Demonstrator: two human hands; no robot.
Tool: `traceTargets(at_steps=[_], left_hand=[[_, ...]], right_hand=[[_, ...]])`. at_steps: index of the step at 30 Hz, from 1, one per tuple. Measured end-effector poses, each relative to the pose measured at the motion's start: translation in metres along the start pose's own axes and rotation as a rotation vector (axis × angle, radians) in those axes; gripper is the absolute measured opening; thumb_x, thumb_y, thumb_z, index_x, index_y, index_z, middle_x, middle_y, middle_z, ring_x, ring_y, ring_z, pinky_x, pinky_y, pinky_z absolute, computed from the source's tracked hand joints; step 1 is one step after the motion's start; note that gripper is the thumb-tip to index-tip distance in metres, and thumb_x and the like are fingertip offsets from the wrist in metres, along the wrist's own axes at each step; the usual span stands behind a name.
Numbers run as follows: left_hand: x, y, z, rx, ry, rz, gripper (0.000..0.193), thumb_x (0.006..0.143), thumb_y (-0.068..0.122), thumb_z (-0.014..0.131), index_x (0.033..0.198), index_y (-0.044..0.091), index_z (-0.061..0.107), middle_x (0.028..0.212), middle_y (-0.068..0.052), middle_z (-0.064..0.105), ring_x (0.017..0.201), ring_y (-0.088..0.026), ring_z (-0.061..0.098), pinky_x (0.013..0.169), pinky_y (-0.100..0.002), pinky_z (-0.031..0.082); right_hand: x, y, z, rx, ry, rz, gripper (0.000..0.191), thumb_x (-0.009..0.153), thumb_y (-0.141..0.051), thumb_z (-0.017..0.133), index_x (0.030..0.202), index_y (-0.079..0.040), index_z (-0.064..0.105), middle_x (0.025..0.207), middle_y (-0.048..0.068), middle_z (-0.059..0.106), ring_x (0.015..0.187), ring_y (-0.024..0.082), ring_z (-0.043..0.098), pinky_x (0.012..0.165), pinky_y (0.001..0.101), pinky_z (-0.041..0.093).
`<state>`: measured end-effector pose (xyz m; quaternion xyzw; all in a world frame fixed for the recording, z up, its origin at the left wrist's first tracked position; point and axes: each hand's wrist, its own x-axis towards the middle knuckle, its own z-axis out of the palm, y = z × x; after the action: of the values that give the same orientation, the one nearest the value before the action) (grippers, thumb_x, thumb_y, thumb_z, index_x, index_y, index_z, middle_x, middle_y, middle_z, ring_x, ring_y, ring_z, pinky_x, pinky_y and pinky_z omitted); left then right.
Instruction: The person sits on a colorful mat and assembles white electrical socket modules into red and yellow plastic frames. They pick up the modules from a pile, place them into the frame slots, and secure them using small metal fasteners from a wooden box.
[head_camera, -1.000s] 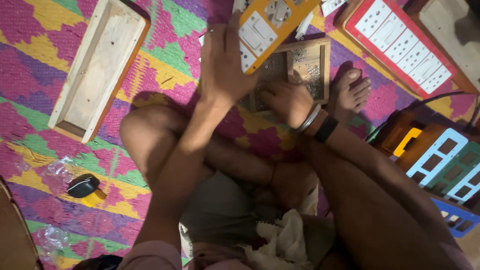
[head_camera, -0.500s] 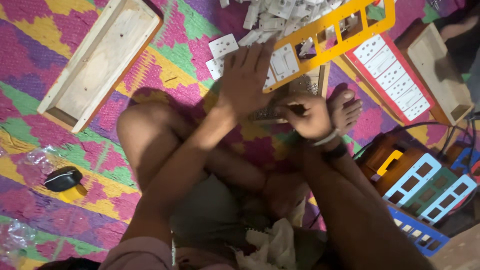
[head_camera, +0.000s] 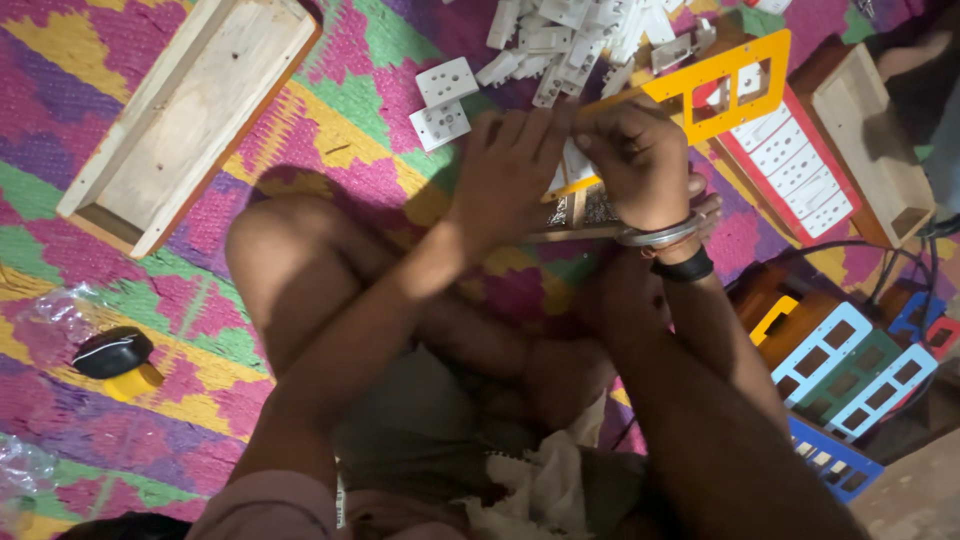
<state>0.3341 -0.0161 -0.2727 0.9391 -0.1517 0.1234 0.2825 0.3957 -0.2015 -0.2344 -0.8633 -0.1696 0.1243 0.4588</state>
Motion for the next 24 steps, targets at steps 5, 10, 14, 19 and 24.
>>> traceTargets(at_steps=[5, 10, 14, 19, 24], left_hand=[[-0.004, 0.000, 0.003, -0.025, -0.034, 0.029, 0.088, 0.061, 0.025, 0.077, 0.139, -0.005, 0.050, 0.126, -0.014, 0.057, 0.120, -0.030, 0.055, 0.102, -0.048, 0.037], [-0.005, 0.002, 0.010, -0.099, 0.010, 0.018, 0.075, 0.072, 0.020, 0.078, 0.138, -0.005, 0.052, 0.132, -0.017, 0.055, 0.128, -0.033, 0.052, 0.111, -0.050, 0.036], [-0.005, 0.006, 0.010, -0.105, 0.027, 0.004, 0.074, 0.069, 0.020, 0.078, 0.135, -0.004, 0.052, 0.131, -0.017, 0.055, 0.127, -0.033, 0.052, 0.112, -0.050, 0.036], [-0.003, 0.009, 0.003, -0.127, -0.010, -0.023, 0.084, 0.069, 0.022, 0.080, 0.143, -0.005, 0.048, 0.127, -0.016, 0.055, 0.125, -0.032, 0.053, 0.112, -0.049, 0.036], [-0.001, 0.009, 0.002, -0.132, 0.013, -0.037, 0.091, 0.068, 0.024, 0.082, 0.147, -0.003, 0.045, 0.128, -0.014, 0.055, 0.124, -0.030, 0.053, 0.110, -0.047, 0.036]], right_hand=[[-0.002, 0.002, 0.003, 0.034, 0.004, 0.014, 0.016, 0.096, 0.006, 0.076, 0.111, 0.000, 0.074, 0.100, 0.005, 0.068, 0.082, 0.007, 0.060, 0.071, 0.0232, 0.048], [0.001, 0.008, 0.000, -0.007, -0.027, 0.016, 0.017, 0.091, 0.006, 0.080, 0.106, 0.000, 0.075, 0.097, 0.006, 0.069, 0.074, 0.008, 0.054, 0.066, 0.0227, 0.043], [-0.002, 0.015, -0.002, 0.193, -0.043, 0.014, 0.012, 0.098, 0.003, 0.076, 0.110, -0.002, 0.074, 0.105, 0.001, 0.070, 0.088, 0.004, 0.062, 0.077, 0.0198, 0.049], [-0.006, 0.026, 0.000, 0.012, -0.009, 0.112, 0.012, 0.091, 0.001, 0.083, 0.099, -0.001, 0.075, 0.087, 0.000, 0.064, 0.070, 0.004, 0.053, 0.062, 0.0203, 0.040], [-0.009, 0.029, 0.002, 0.030, 0.064, 0.035, 0.017, 0.095, -0.001, 0.085, 0.101, 0.000, 0.069, 0.086, 0.002, 0.057, 0.074, 0.006, 0.050, 0.064, 0.0217, 0.039]])
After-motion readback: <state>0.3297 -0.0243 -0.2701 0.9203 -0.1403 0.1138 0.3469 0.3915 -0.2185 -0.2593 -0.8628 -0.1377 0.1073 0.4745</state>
